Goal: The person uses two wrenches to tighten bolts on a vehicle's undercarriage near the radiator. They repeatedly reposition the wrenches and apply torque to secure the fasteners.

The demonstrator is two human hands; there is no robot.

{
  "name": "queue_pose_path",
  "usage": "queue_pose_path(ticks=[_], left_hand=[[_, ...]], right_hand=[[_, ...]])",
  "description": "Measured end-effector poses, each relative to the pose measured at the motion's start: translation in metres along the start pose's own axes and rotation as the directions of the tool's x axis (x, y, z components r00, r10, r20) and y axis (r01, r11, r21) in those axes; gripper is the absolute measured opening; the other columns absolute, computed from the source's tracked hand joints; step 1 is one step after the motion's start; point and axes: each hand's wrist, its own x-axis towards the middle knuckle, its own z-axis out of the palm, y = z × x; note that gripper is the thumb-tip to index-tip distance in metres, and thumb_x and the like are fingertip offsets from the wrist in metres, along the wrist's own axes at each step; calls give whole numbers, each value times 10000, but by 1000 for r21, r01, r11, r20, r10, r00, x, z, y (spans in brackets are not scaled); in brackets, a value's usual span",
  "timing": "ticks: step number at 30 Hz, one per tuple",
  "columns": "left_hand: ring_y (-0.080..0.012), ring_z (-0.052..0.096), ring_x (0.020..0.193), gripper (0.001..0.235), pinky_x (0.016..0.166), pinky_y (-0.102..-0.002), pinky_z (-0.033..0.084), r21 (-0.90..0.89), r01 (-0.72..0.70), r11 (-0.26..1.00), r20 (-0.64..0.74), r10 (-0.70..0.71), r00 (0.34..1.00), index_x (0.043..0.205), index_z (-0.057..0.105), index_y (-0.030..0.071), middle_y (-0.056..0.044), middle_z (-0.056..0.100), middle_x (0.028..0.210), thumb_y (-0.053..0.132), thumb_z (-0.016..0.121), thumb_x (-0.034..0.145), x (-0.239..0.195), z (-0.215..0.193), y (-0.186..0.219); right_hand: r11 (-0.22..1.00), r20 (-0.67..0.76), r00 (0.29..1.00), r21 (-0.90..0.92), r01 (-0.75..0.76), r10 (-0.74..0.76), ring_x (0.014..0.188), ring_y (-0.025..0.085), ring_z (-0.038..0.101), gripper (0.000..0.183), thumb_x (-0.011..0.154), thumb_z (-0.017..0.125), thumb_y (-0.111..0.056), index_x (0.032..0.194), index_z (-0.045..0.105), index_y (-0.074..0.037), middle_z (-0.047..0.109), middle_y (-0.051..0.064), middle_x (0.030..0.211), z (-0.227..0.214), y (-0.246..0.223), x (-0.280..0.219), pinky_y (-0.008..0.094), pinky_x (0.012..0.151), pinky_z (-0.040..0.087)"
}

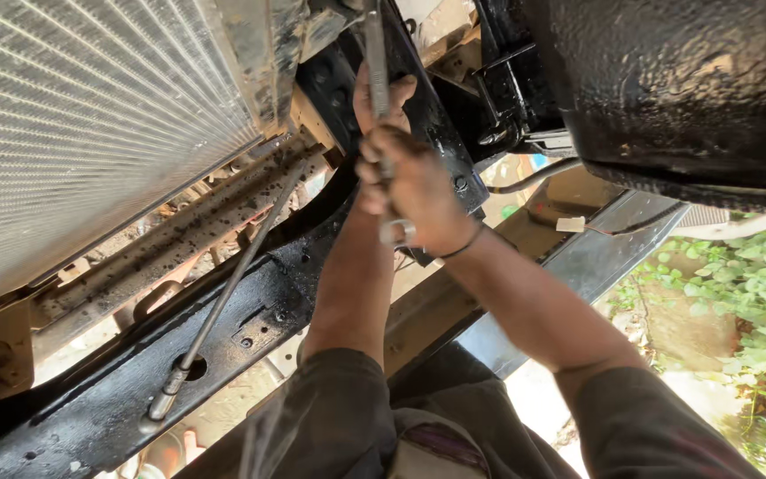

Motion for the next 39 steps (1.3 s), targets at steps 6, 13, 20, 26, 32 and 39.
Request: queue_pose_path(ticks=[6,13,20,26,32,39], left_hand=[[-149,637,805,365,714,-274,550,-131,188,973,-42,-195,980,1223,641,30,-19,700,957,38,636,858,16,8,-9],[-154,617,876,345,817,-289,530,-8,0,1000,40,1,999,1314,630,29,-44,684,1036,96,699,983,17,7,7],[-145,606,833,338,772,-291,531,365,-105,925,40,97,994,1290,633,40,-37,674,1003,91,701,963,-17,-16,33],[-138,592,767,313,696,-291,523,-61,-12,998,21,13,1000,1231,648,38,-27,662,940,46,699,922,9,3,-7],[-149,616,791,337,712,-306,545,-193,121,974,7,-122,993,1224,658,39,-34,680,957,-3,646,890,13,0,-17],[-145,651,834,467,742,-289,553,-343,-138,929,1,147,989,1359,592,84,-51,702,1144,112,746,918,19,11,-21]], right_hand=[[988,77,990,-115,-105,115,480,81,411,274,1054,537,-302,871,549,-98,517,1,683,-59,-57,5,255,435,365],[977,72,983,-114,178,-170,510,78,446,242,1080,478,-217,868,508,-105,472,-9,698,18,-3,25,246,424,395],[792,105,896,-431,433,-432,637,56,472,59,1028,451,-86,988,465,-128,464,-30,831,39,47,27,228,462,406],[999,59,998,-30,30,-28,510,100,475,273,1080,489,-271,878,528,-93,532,15,714,-17,1,3,258,451,411],[982,36,996,-173,-69,77,489,78,445,312,1060,539,-346,887,561,-87,550,8,708,-50,-57,6,252,438,409],[999,-91,995,-45,22,-26,536,81,441,163,1028,523,-260,994,590,-115,526,-6,732,-2,-24,7,234,447,362]])
